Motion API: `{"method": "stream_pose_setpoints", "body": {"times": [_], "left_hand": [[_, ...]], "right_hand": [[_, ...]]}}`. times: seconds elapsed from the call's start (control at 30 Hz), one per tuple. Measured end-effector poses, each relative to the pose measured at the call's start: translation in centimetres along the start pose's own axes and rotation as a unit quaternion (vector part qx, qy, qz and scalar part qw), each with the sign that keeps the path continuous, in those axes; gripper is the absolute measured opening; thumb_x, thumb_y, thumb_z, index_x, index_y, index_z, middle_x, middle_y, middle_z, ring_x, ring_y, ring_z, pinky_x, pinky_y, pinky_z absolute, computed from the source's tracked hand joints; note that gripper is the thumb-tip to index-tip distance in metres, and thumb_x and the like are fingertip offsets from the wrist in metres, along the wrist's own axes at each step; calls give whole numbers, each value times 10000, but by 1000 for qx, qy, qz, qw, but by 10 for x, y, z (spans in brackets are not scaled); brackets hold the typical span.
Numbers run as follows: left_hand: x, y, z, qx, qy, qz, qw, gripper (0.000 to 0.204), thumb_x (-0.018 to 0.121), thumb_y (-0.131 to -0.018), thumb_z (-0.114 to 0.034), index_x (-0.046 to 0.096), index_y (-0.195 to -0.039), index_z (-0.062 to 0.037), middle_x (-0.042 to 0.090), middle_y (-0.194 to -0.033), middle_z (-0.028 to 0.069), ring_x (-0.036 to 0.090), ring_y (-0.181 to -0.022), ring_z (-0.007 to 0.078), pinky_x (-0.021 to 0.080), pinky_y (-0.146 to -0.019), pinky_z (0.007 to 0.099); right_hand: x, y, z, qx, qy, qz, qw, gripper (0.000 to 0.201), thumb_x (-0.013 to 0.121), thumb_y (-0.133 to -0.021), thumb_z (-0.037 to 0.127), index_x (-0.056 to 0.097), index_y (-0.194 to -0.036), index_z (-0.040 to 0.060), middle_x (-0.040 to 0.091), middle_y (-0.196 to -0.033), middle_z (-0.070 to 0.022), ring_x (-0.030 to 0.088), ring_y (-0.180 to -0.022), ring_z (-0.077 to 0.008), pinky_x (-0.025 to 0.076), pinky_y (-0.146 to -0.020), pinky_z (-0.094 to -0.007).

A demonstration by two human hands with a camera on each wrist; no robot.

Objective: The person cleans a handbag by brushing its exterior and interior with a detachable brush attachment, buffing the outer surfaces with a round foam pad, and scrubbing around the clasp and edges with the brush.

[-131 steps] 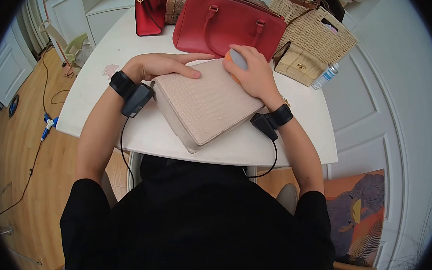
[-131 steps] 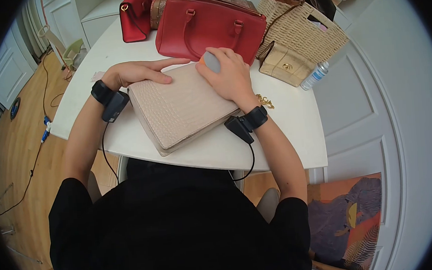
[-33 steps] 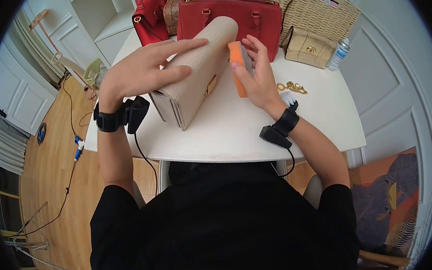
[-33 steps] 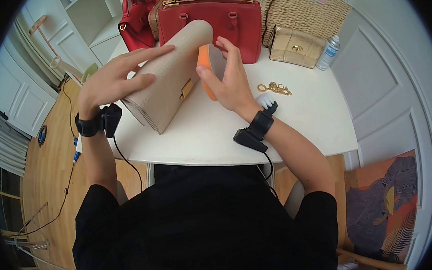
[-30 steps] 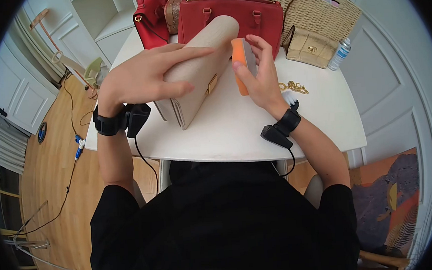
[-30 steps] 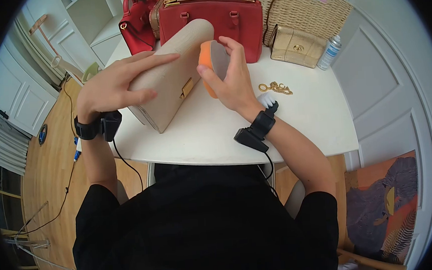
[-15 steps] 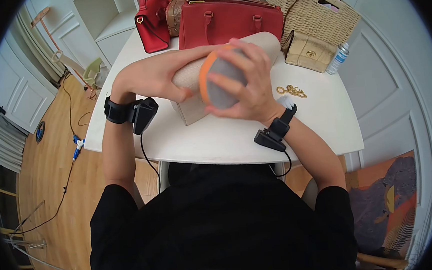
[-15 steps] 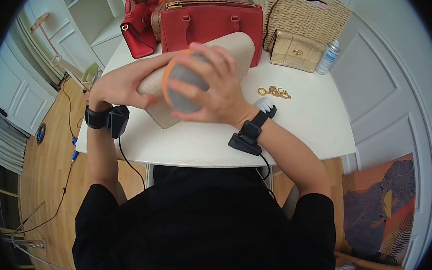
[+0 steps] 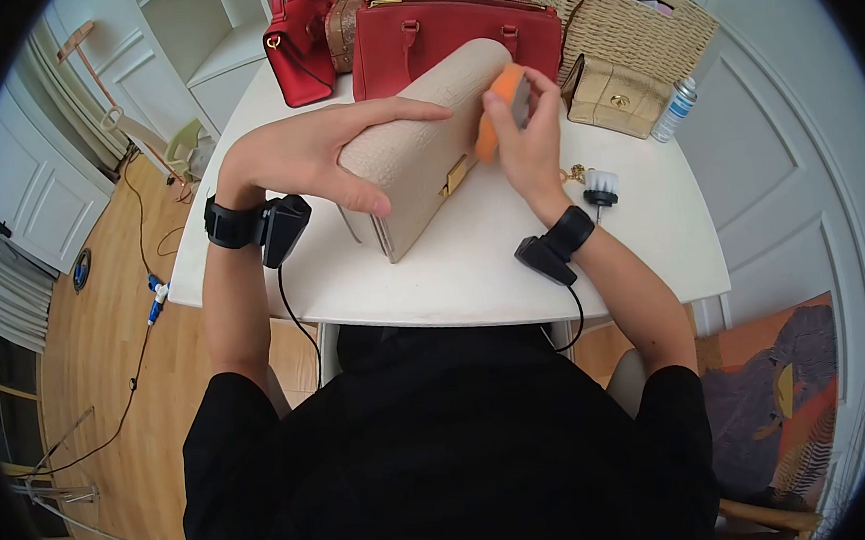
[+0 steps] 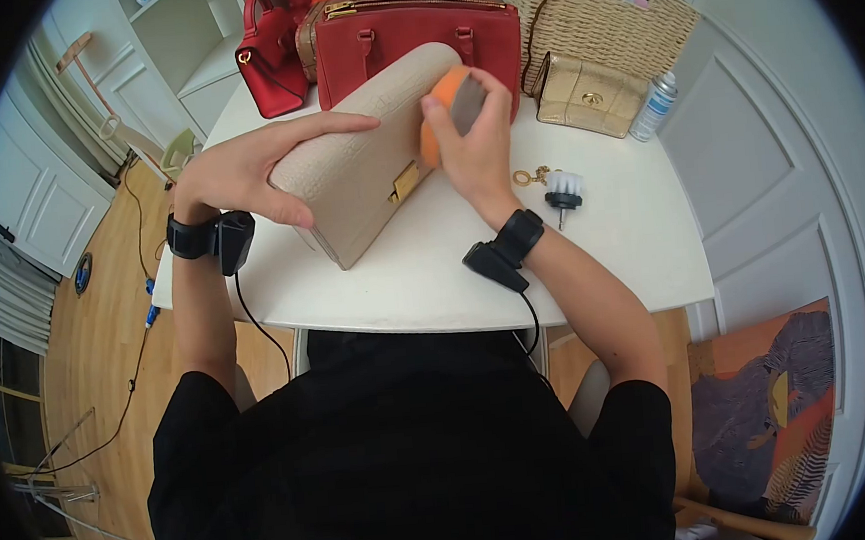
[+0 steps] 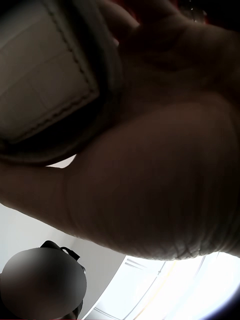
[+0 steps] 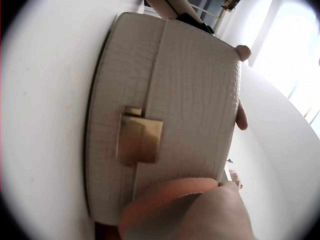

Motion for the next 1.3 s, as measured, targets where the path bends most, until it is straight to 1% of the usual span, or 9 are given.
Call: {"method": "stream_pose_setpoints", "body": {"times": [0.23, 0.3, 0.4, 0.47, 0.63, 0.9, 1.07, 1.13, 1.3], "left_hand": [[-1, 4, 5, -40, 50, 23, 998, 1096, 922, -666, -195, 353, -1595, -68, 462, -1535, 130, 467, -1399, 252, 373, -1170, 383], [-2, 6, 9, -38, 51, 22, 998, 1072, 926, -661, -190, 370, -1569, -65, 463, -1516, 117, 461, -1393, 243, 375, -1167, 380], [-3, 7, 11, -40, 53, 25, 997, 1034, 938, -650, -178, 393, -1521, -64, 461, -1474, 92, 449, -1383, 230, 378, -1162, 376], [-2, 6, 13, -41, 57, 29, 997, 1020, 945, -644, -173, 399, -1499, -65, 458, -1452, 81, 443, -1379, 224, 379, -1159, 375], [-9, 11, 25, -14, 62, 36, 997, 1053, 968, -685, -390, 381, -1496, -64, 440, -1445, 79, 443, -1376, 221, 373, -1148, 375], [-13, 16, 36, -41, 136, 39, 989, 1168, 890, -668, -704, 360, -1489, -65, 441, -1430, 91, 458, -1363, 230, 381, -1123, 364], [-14, 19, 25, -70, 116, 19, 991, 994, 900, -737, -547, 383, -1451, -90, 445, -1427, 96, 466, -1332, 235, 385, -1102, 351], [-17, 23, 21, -128, 75, -29, 989, 730, 800, -800, -253, 423, -1415, -143, 492, -1357, 86, 518, -1224, 208, 456, -1005, 336], [-23, 29, 22, -142, 30, -53, 988, 630, 735, -805, -178, 456, -1370, -184, 520, -1308, 76, 535, -1166, 210, 453, -979, 337]], "right_hand": [[15, 34, 43, -26, -35, 110, 993, 729, 833, -860, 359, 469, -1373, -9, 495, -1395, -231, 517, -1301, -372, 432, -1098, -445], [12, 37, 72, -224, 32, 139, 964, 789, 890, -787, 372, 486, -1380, 47, 478, -1444, -212, 508, -1327, -407, 458, -1089, -487], [12, 35, 74, -355, 59, 132, 924, 833, 929, -725, 400, 506, -1376, 98, 468, -1475, -188, 492, -1352, -432, 480, -1077, -524], [11, 34, 72, -354, 54, 136, 924, 834, 932, -713, 416, 517, -1364, 100, 472, -1473, -183, 490, -1356, -431, 476, -1085, -528], [11, 36, 80, -354, 30, 163, 921, 785, 935, -697, 426, 556, -1311, 119, 497, -1456, -172, 490, -1356, -432, 471, -1090, -542], [15, 54, 109, -464, 28, 286, 838, 676, 905, -653, 446, 612, -1226, 237, 532, -1437, -90, 493, -1359, -381, 447, -1105, -567], [17, 44, 84, -427, 42, 264, 864, 592, 902, -694, 427, 643, -1186, 224, 530, -1444, -92, 490, -1356, -375, 445, -1098, -529], [16, 33, 69, -367, 60, 259, 892, 567, 893, -738, 405, 655, -1215, 212, 523, -1440, -109, 497, -1336, -374, 447, -1085, -500], [12, 22, 35, -241, 132, 217, 937, 628, 876, -778, 388, 623, -1312, 177, 504, -1427, -130, 483, -1324, -390, 424, -1102, -509]]}}
Point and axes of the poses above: each hand's wrist, its own y-axis away from the middle knuckle, its own x-axis out of the palm, z = x × y, the point moved 3 cm from there along -y, towards the middle knuckle
